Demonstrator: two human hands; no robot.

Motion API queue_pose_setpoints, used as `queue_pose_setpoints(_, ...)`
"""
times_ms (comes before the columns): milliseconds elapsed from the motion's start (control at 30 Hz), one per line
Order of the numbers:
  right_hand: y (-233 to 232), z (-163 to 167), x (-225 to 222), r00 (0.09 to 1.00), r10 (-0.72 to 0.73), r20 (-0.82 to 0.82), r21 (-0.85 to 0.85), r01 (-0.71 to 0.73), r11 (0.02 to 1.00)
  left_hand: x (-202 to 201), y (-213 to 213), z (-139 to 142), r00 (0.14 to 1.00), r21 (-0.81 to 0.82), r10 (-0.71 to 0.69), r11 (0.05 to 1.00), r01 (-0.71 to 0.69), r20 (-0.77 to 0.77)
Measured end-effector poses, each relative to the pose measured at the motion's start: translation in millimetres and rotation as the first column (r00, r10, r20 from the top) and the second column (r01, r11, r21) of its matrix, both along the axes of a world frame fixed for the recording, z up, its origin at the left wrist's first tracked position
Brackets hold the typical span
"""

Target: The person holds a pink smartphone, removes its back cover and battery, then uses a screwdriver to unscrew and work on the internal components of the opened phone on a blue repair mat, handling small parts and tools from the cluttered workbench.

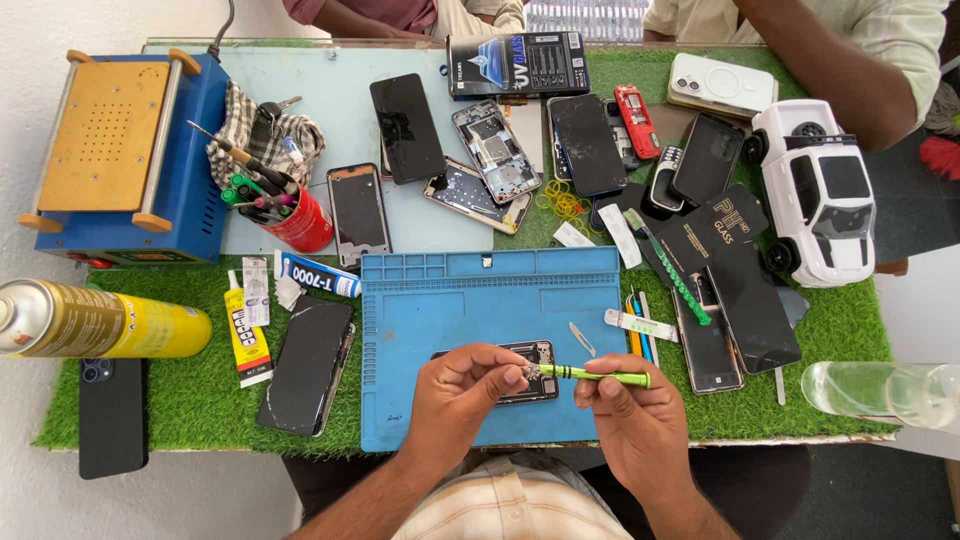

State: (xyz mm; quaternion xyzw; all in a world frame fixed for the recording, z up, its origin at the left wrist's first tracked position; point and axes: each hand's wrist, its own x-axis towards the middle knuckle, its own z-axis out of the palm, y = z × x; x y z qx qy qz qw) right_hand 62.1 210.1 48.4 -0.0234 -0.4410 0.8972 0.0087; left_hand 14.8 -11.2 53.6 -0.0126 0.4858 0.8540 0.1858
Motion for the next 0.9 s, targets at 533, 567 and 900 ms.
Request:
queue_pose_setpoints(533, -1.4, 8.0, -1.5, 0.995, 0.061, -0.073, 0.018, -0.060, 0.998, 6.8, 0.7, 1.2, 0.996, -0.082, -0.036, 0.996, 0.030, -0.078)
queue_pose_setpoints(567, -1.8, 8.3, -1.9, 0.995, 0.066, -0.079, 0.010, -0.065, 0.998, 7.1, 0.7, -0.5, 0.997, -0.092, -0.044, 0.995, 0.038, -0.068)
queue_pose_setpoints(900, 9.1, -17.0, -32.6, 0.981, -0.189, 0.050, 0.366, 0.158, 0.917, -1.1, -19.2, -24.5, 0.898, -0.690, -0.137, 0.690, -0.216, -0.418)
